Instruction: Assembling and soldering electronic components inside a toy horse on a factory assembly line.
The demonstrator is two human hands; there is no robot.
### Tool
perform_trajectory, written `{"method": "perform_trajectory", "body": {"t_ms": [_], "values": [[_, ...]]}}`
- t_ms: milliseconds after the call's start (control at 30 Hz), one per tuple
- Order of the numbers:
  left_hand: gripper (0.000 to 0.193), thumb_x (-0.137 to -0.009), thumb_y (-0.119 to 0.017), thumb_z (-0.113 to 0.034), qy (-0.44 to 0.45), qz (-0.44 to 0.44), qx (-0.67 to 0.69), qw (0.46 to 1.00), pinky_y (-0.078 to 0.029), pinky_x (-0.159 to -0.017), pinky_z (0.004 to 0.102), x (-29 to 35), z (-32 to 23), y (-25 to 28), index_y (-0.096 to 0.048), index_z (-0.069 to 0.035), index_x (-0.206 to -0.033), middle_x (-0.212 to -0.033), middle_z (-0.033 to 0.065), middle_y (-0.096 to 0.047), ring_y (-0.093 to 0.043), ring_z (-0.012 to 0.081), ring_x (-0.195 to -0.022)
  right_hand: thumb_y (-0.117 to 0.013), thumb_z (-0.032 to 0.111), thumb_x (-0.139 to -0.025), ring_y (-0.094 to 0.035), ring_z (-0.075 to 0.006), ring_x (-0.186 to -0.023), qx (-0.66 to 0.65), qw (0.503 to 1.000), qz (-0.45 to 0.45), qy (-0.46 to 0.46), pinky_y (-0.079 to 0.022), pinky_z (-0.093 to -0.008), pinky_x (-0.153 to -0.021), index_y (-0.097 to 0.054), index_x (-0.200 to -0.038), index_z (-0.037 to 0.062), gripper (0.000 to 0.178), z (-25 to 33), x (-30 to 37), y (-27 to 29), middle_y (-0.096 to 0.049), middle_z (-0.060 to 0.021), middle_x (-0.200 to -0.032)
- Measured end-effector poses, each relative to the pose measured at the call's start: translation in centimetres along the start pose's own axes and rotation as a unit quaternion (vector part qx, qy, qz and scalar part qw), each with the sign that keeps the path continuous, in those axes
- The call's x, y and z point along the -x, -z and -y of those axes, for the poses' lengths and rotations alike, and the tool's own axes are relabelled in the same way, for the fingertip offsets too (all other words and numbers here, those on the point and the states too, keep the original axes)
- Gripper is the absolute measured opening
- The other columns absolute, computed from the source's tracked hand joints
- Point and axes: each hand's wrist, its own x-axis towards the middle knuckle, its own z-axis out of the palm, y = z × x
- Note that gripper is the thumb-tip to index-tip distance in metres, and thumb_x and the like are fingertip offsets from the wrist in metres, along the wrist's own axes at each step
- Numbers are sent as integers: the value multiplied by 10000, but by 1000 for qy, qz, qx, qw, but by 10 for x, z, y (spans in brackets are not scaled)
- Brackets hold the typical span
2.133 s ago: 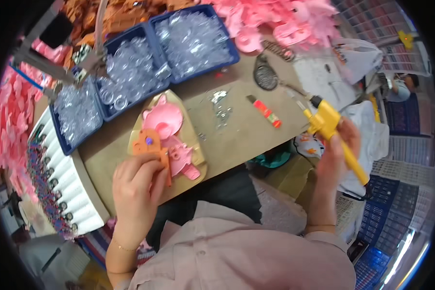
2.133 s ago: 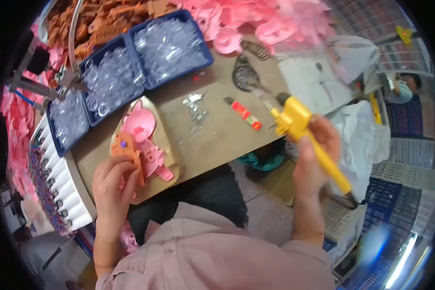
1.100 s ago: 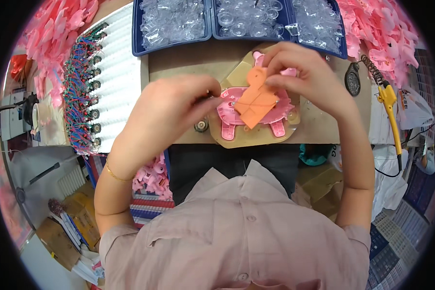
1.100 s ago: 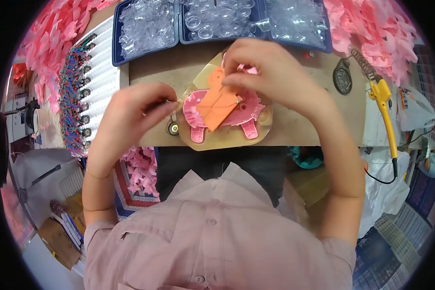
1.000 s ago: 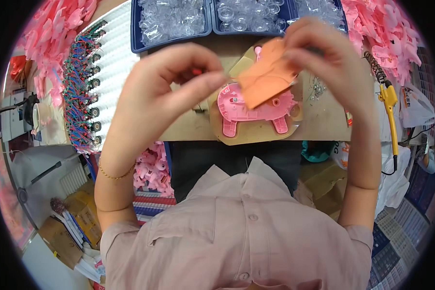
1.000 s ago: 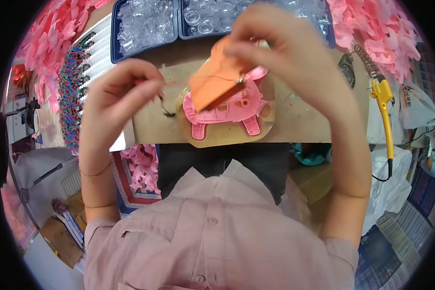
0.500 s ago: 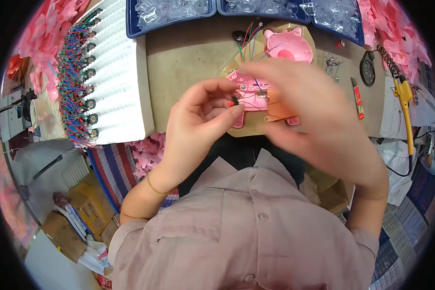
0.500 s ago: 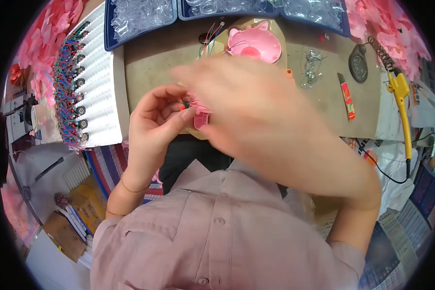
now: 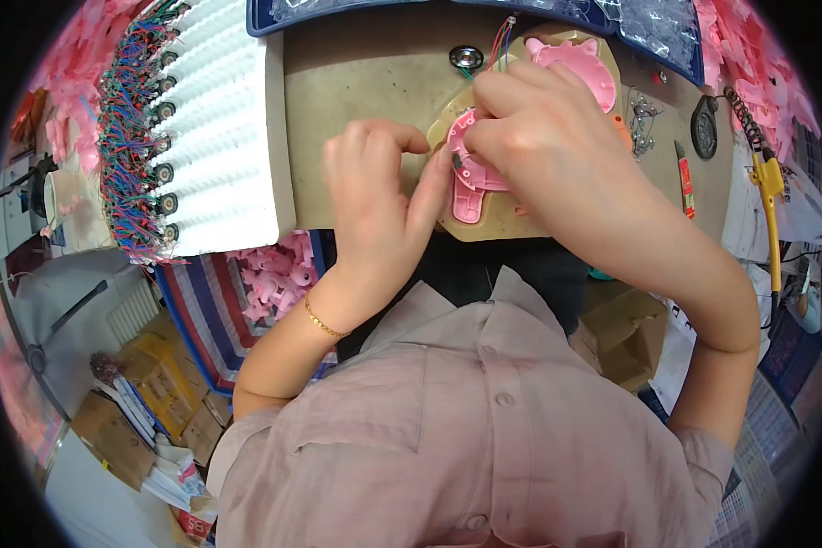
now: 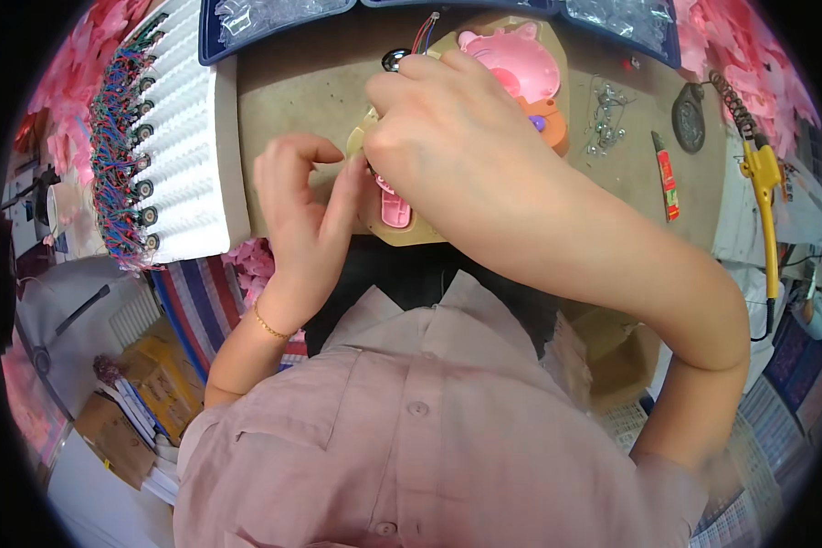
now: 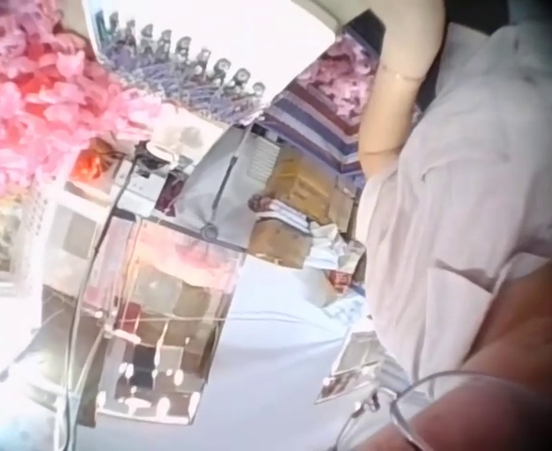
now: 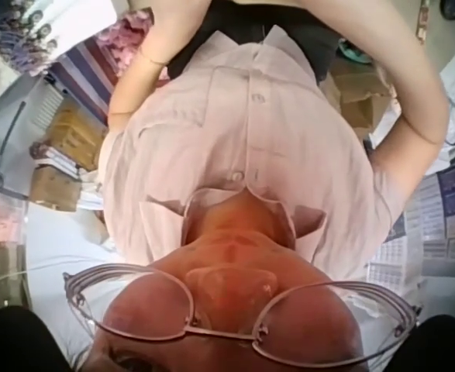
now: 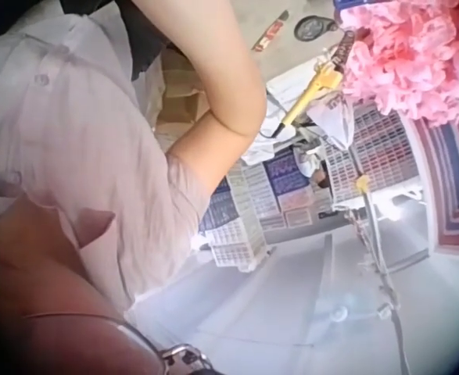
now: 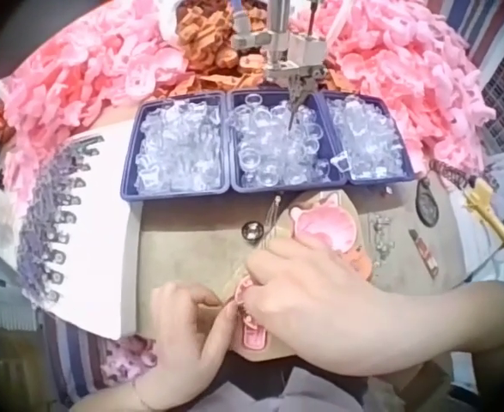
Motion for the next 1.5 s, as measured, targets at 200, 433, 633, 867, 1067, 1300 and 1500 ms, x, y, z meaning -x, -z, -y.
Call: {"method": "perform_trajectory", "body": {"t_ms": [200,433,633,867,1067,1300,1500], "values": [[319,-722,-739,-151,-114,13,-117,987,-336,-714,319,20,3,7,-696,-163,-1038,-874,-19,-553,-489,170,-802,-651,32,-560,-508,-275,-796,-41,999,-16,-20,-415,-366,-675,-588,-721,-10,178,-2,0,-2,-499,-94,-790],[420,-707,-720,-167,-167,42,-188,967,-334,-737,303,25,5,9,-682,-138,-1125,-863,-44,-531,-489,141,-798,-696,118,-680,-538,-269,-878,12,1000,-20,0,-418,-370,-783,-636,-839,17,198,-8,-9,-1,-550,-83,-857],[404,-699,-693,-134,-221,92,-197,951,-362,-686,279,15,6,16,-675,-64,-1096,-862,-29,-531,-485,142,-776,-707,327,-733,-552,-245,-977,-1,998,60,22,-400,-371,-888,-642,-960,61,356,-34,-26,-12,-587,-55,-946],[400,-709,-670,-139,-336,206,-320,862,-386,-635,265,3,-9,26,-659,-13,-1089,-843,13,-504,-492,154,-794,-688,360,-753,-556,-233,-958,31,986,151,62,-389,-366,-907,-637,-963,66,364,-39,-36,-4,-575,-65,-908],[445,-745,-660,-157,-255,134,-161,944,-399,-658,293,-2,7,22,-621,-27,-1169,-858,8,-494,-509,166,-816,-652,234,-825,-578,-272,-960,-74,993,91,0,-431,-367,-872,-627,-1009,26,279,-40,-27,19,-612,-92,-985],[222,-760,-691,-132,-171,265,-163,935,-436,-709,357,-35,-27,37,-682,-62,-970,-859,59,-566,-535,233,-795,-656,94,-807,-600,-265,-958,-81,983,-39,-160,-458,-340,-832,-622,-961,2,182,-41,47,52,-615,-112,-1008],[121,-764,-685,-125,-118,164,-94,975,-429,-774,366,-78,-33,-8,-628,-36,-824,-903,100,-564,-520,287,-870,-657,53,-772,-596,-194,-828,-376,890,6,-256,-478,-297,-732,-615,-857,-10,114,-50,54,41,-591,-95,-923]]}}
